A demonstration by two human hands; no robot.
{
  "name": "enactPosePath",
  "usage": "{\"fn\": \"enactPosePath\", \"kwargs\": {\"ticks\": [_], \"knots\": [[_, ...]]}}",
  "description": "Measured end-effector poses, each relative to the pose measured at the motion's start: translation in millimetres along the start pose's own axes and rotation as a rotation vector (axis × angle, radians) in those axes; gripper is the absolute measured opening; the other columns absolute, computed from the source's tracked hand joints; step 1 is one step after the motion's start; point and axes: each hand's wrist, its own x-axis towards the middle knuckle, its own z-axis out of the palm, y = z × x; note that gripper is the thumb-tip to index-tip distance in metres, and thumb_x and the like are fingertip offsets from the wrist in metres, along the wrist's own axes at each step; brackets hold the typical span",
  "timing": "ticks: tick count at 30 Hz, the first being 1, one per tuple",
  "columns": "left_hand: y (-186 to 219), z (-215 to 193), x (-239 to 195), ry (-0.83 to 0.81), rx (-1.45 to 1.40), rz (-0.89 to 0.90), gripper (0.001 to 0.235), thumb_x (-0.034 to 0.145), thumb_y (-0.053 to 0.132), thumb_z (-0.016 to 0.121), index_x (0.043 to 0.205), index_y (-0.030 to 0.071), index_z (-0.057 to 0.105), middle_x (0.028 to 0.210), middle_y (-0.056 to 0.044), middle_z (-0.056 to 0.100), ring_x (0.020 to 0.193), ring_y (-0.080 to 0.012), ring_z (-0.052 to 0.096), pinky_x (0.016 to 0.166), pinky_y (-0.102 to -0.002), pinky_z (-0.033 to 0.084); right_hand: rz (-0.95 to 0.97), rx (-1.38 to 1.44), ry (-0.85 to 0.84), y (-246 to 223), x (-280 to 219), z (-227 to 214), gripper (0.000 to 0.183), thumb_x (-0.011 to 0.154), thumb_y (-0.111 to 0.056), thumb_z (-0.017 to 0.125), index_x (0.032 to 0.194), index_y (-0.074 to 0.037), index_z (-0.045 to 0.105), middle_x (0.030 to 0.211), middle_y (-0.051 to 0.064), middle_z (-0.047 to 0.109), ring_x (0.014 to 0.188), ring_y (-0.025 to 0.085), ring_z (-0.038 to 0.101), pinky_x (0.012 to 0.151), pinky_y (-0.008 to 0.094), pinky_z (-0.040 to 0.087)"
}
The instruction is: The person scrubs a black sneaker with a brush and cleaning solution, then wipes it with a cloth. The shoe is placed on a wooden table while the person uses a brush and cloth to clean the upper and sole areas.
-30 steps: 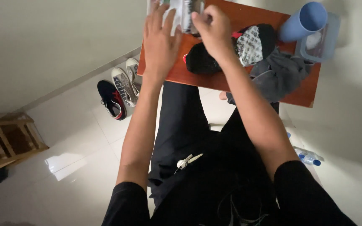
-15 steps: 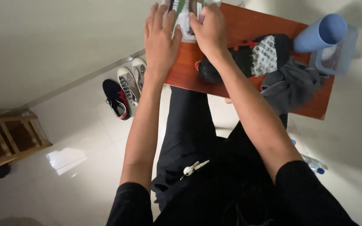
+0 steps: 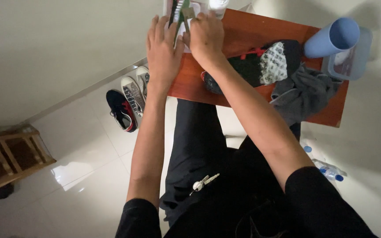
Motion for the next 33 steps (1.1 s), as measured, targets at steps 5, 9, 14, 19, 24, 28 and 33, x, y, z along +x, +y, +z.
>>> {"fn": "enactPosePath", "kwargs": {"ticks": [5,9,14,19,24,28,33], "knots": [[13,-4,-2,0.075,-0.002,0.045,0.029,0.105,0.011,0.057,0.134,0.007,0.056,0.145,-0.017,0.050,0.145,-0.0413,0.034,0.113,-0.058,0.039,0.013,0.238,0.066,9,-17,-29,0.030,0.092,-0.033,0.076,0.089,-0.003,0.071,0.095,0.014,0.065,0.091,0.037,0.058,0.071,0.048,0.051],[42,-3,-3,0.140,-0.047,0.095,0.026,0.107,0.011,0.058,0.133,0.008,0.057,0.146,-0.013,0.049,0.145,-0.0402,0.036,0.114,-0.057,0.042,0.067,0.530,0.076,33,-46,-82,0.026,0.093,-0.011,0.071,0.076,-0.006,0.052,0.089,0.011,0.059,0.086,0.037,0.056,0.066,0.045,0.045],[95,6,-7,0.109,-0.186,0.221,0.032,0.102,0.009,0.065,0.132,0.003,0.058,0.143,-0.017,0.050,0.141,-0.0399,0.042,0.118,-0.055,0.041,0.060,0.578,0.118,91,-104,-126,0.011,0.098,-0.008,0.071,0.096,-0.002,0.062,0.096,0.013,0.058,0.093,0.033,0.054,0.084,0.042,0.042],[161,34,-38,0.078,-0.348,0.385,0.025,0.101,0.015,0.062,0.120,0.000,0.060,0.123,-0.018,0.060,0.117,-0.0407,0.055,0.103,-0.054,0.043,0.109,0.602,0.061,154,-181,-151,0.008,0.096,0.007,0.064,0.103,0.003,0.063,0.099,0.017,0.060,0.092,0.033,0.058,0.083,0.041,0.044],[203,110,-101,-0.132,-0.372,0.317,0.023,0.094,0.025,0.069,0.115,0.014,0.072,0.113,-0.006,0.070,0.109,-0.0273,0.068,0.089,-0.039,0.052,0.138,0.212,-0.340,202,-258,-122,0.032,0.094,-0.005,0.060,0.125,-0.007,0.070,0.113,0.015,0.069,0.101,0.037,0.065,0.085,0.046,0.054],[218,143,-128,-0.313,-0.296,0.194,0.032,0.099,0.030,0.063,0.125,0.011,0.068,0.121,-0.009,0.068,0.113,-0.0318,0.067,0.087,-0.047,0.057,0.069,0.017,-0.195,204,-284,-101,0.046,0.075,-0.010,0.073,0.121,-0.013,0.070,0.110,0.007,0.062,0.091,0.034,0.062,0.071,0.047,0.053],[222,147,-134,-0.348,-0.248,0.172,0.043,0.099,0.028,0.066,0.137,0.009,0.059,0.116,-0.014,0.068,0.113,-0.0343,0.067,0.090,-0.052,0.055,0.083,0.187,-0.102,204,-294,-90,0.022,0.087,0.003,0.065,0.104,-0.009,0.072,0.103,0.008,0.059,0.081,0.033,0.062,0.065,0.040,0.052]]}}
